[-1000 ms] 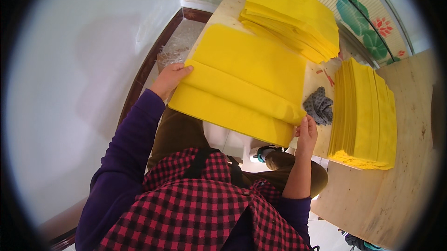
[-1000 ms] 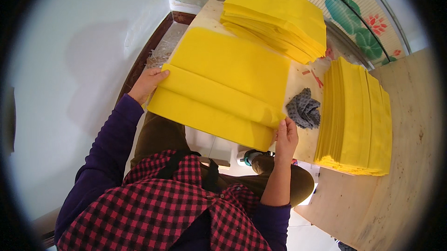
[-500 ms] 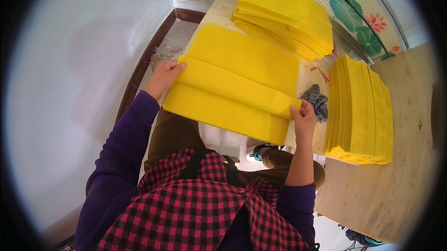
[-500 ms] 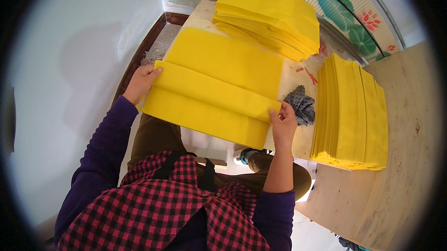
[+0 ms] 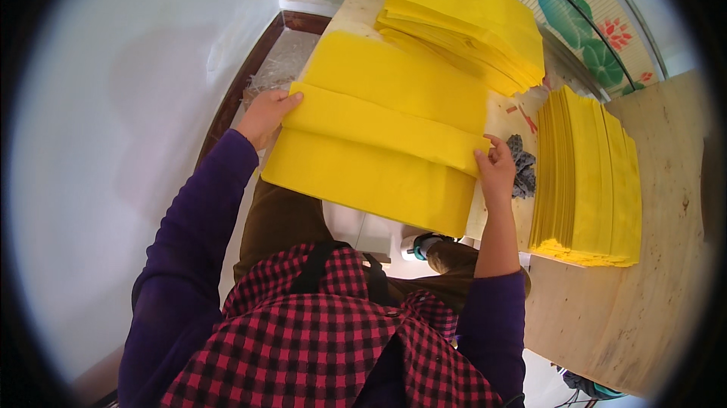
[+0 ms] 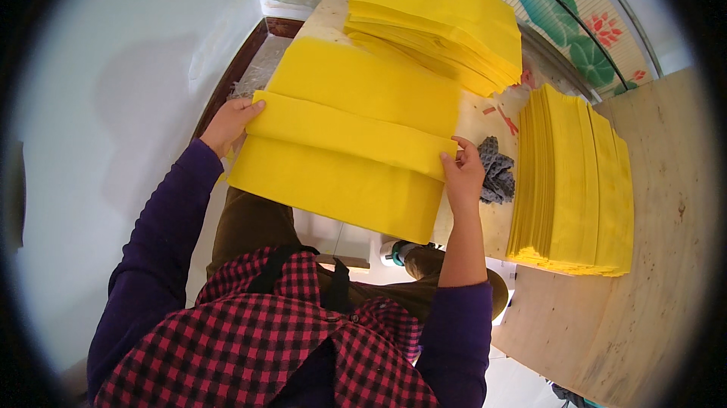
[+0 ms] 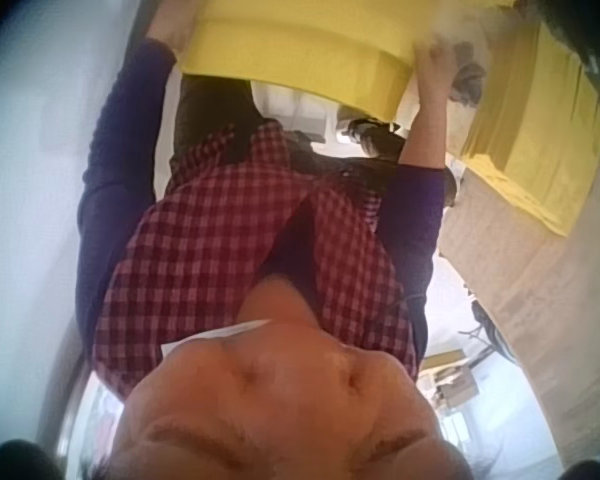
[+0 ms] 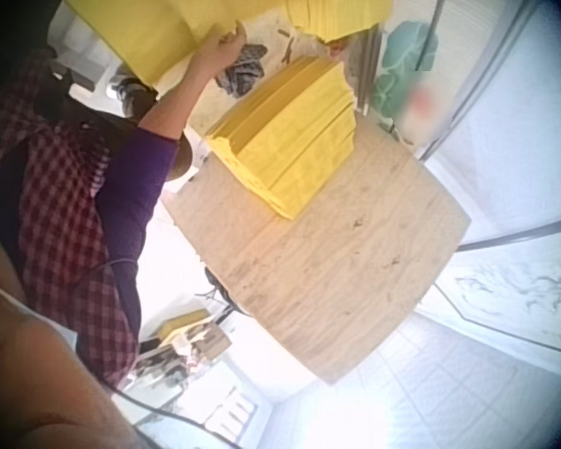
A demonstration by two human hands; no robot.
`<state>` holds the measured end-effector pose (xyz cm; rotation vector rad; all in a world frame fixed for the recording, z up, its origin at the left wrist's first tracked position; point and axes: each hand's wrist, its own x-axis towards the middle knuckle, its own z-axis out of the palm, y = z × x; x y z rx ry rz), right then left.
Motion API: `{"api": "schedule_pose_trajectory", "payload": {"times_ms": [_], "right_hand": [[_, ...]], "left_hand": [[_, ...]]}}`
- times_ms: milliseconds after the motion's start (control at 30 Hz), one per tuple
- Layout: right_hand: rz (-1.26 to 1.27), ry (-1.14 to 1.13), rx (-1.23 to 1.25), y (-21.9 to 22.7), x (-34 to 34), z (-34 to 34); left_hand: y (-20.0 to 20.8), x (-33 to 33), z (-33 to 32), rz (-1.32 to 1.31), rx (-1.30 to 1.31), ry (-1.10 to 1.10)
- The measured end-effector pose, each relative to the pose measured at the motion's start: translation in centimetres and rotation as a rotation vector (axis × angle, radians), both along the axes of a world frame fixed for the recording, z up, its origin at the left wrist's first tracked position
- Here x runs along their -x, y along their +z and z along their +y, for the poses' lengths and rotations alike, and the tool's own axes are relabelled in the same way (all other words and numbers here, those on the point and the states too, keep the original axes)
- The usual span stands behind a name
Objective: The person folds yellow fabric sheets by hand on a wooden table, repeatedly folding each sheet in half and then into quarters, then stacking the folded pieces. The person occasionally uses a gray cloth to wipe the table surface.
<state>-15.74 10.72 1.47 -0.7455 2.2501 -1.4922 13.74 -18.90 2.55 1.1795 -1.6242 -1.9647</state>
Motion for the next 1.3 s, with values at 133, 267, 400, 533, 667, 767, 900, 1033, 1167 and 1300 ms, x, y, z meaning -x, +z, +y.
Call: {"api": "schedule_pose_trajectory", "payload": {"times_ms": [133, 267, 400, 533, 667, 767, 900, 1033, 1167, 1300], "right_hand": [[0.03, -0.041, -0.102, -0.9, 0.0, -0.5], [-0.035, -0.072, -0.01, -1.4, -0.1, 0.2], [-0.139, -0.072, 0.084, -1.6, 0.0, 0.7], [-0.127, -0.091, 0.095, -1.8, -0.5, 1.0], [-0.152, -0.081, 0.125, -1.7, -0.6, 1.2], [-0.162, -0.089, 0.109, -1.6, -0.7, 1.2], [-0.186, -0.113, 0.166, -1.2, -1.1, 1.0], [0.417, -0.121, -0.06, 0.7, -2.3, 0.7], [0.801, 0.138, -0.122, 2.9, -5.1, -0.3], [0.81, 0.346, -0.122, 3.8, -7.6, -2.9]], "left_hand": [[0.3, 0.5, -0.1, -0.092, -0.029, 0.024], [-0.2, -0.2, -0.4, 0.075, -0.128, -0.053], [-1.0, -0.9, -0.9, 0.084, -0.111, -0.14], [-1.9, -1.1, -1.2, 0.071, -0.061, -0.175], [-1.9, -0.9, -1.1, 0.087, -0.058, -0.185], [-1.5, -1.0, -1.0, 0.122, -0.096, -0.22], [-1.1, -1.0, -1.0, 0.129, -0.117, -0.266], [-1.0, -1.2, -1.0, 0.122, -0.098, -0.297], [-1.0, -1.1, -1.0, 0.121, -0.085, -0.316], [-1.0, -1.2, -1.0, 0.116, -0.06, -0.321]]}}
